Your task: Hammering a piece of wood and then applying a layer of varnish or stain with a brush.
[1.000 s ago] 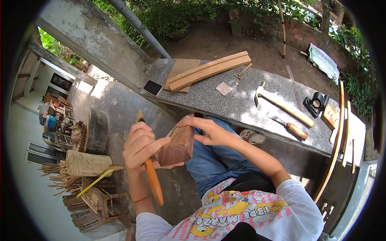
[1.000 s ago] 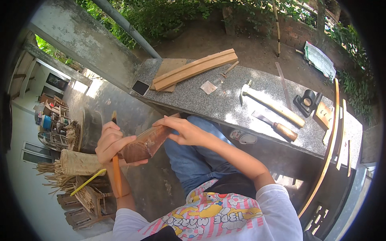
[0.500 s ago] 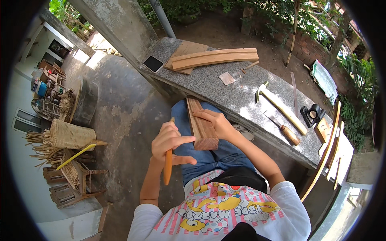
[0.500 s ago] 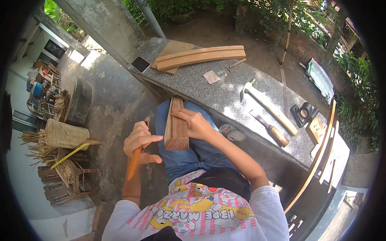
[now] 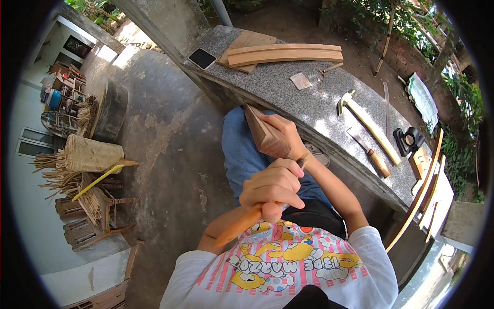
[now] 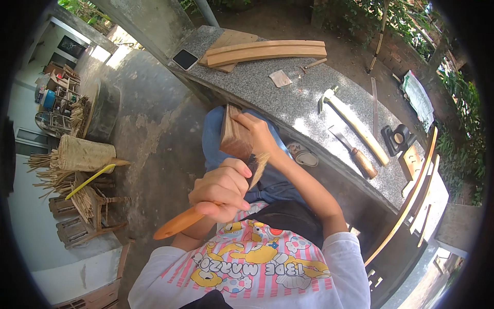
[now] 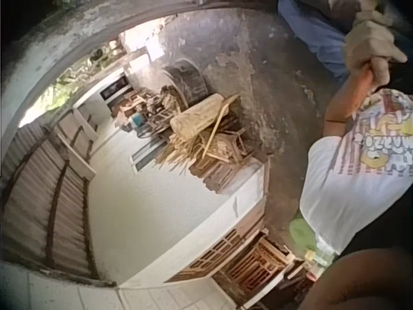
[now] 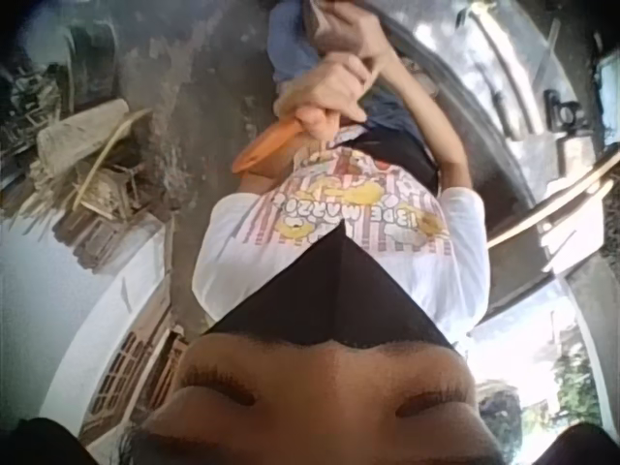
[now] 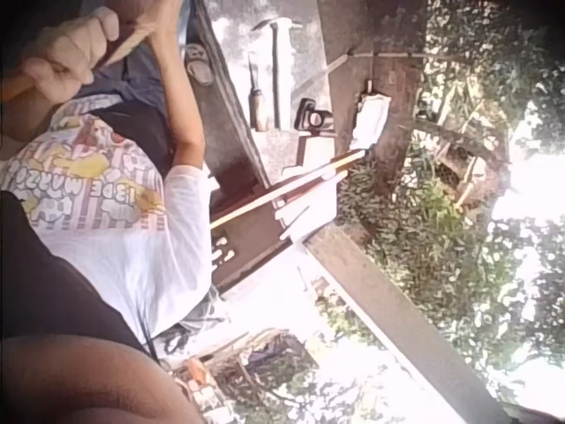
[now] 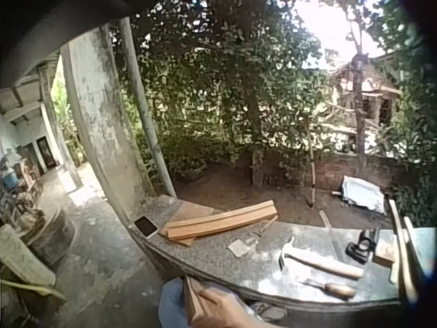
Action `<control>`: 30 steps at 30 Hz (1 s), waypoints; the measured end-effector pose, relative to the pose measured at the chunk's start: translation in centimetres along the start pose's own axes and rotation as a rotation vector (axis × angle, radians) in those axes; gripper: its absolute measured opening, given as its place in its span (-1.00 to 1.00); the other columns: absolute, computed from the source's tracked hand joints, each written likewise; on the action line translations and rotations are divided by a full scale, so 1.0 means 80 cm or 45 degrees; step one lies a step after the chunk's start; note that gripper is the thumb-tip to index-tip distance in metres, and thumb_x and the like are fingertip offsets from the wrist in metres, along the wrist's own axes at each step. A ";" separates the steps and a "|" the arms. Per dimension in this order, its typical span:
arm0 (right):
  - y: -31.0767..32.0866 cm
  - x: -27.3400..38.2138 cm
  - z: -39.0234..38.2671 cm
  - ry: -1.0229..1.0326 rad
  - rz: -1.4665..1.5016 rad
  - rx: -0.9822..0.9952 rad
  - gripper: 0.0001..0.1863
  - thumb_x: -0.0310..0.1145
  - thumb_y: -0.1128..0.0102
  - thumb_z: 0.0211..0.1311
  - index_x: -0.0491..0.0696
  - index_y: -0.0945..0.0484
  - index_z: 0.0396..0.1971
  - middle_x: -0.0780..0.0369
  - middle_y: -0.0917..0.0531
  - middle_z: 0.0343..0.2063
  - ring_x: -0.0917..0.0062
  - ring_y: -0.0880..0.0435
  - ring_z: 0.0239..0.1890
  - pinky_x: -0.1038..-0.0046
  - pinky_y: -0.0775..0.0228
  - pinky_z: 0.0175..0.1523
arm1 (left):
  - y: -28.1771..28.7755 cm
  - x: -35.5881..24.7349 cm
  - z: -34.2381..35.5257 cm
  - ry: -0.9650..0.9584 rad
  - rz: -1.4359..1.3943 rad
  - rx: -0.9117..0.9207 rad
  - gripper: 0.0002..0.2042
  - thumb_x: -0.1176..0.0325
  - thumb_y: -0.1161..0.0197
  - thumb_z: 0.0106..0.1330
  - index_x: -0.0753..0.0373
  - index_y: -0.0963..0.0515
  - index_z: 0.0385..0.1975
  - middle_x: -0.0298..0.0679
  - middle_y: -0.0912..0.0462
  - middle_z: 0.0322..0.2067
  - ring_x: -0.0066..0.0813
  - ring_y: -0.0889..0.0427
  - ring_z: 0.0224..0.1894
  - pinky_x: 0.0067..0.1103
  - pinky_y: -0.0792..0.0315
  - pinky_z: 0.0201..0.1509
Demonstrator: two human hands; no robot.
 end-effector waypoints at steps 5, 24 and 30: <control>-0.002 -0.001 -0.010 -0.122 0.041 0.048 -0.50 -0.43 -0.26 -0.05 -0.15 -0.50 0.00 0.06 -0.57 -0.29 0.12 -0.59 -0.24 0.30 -0.44 -0.15 | 0.033 0.015 0.008 0.112 0.308 -0.022 -0.41 -0.02 0.39 0.54 0.20 -0.36 -0.66 -0.42 -0.19 -0.81 -0.58 -0.21 -0.75 -0.42 -0.42 -0.30; -0.005 0.001 -0.010 -0.136 0.065 0.091 -0.51 -0.47 -0.20 0.00 -0.19 -0.48 0.03 0.03 -0.59 -0.16 0.10 -0.62 -0.14 0.32 -0.46 -0.04 | 0.078 0.032 -0.018 0.260 0.124 -0.373 -0.47 0.08 0.43 0.56 0.11 -0.25 -0.71 -0.44 -0.13 -0.83 -0.58 -0.12 -0.77 -0.46 -0.37 -0.28; -0.005 0.000 -0.013 -0.110 0.021 0.081 -0.51 -0.50 -0.18 0.00 -0.18 -0.47 0.04 0.04 -0.59 -0.13 0.09 -0.62 -0.11 0.32 -0.47 -0.03 | 0.153 0.009 -0.009 0.195 0.583 -0.732 -0.50 0.09 0.35 0.55 0.06 -0.14 -0.74 -0.47 -0.03 -0.80 -0.64 -0.01 -0.71 -0.52 -0.28 -0.22</control>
Point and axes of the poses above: each hand's wrist, its own z-axis towards the middle knuckle, its own y-axis out of the back of the hand, x = y × z, the point moved 6 cm from there along z, towards the middle knuckle
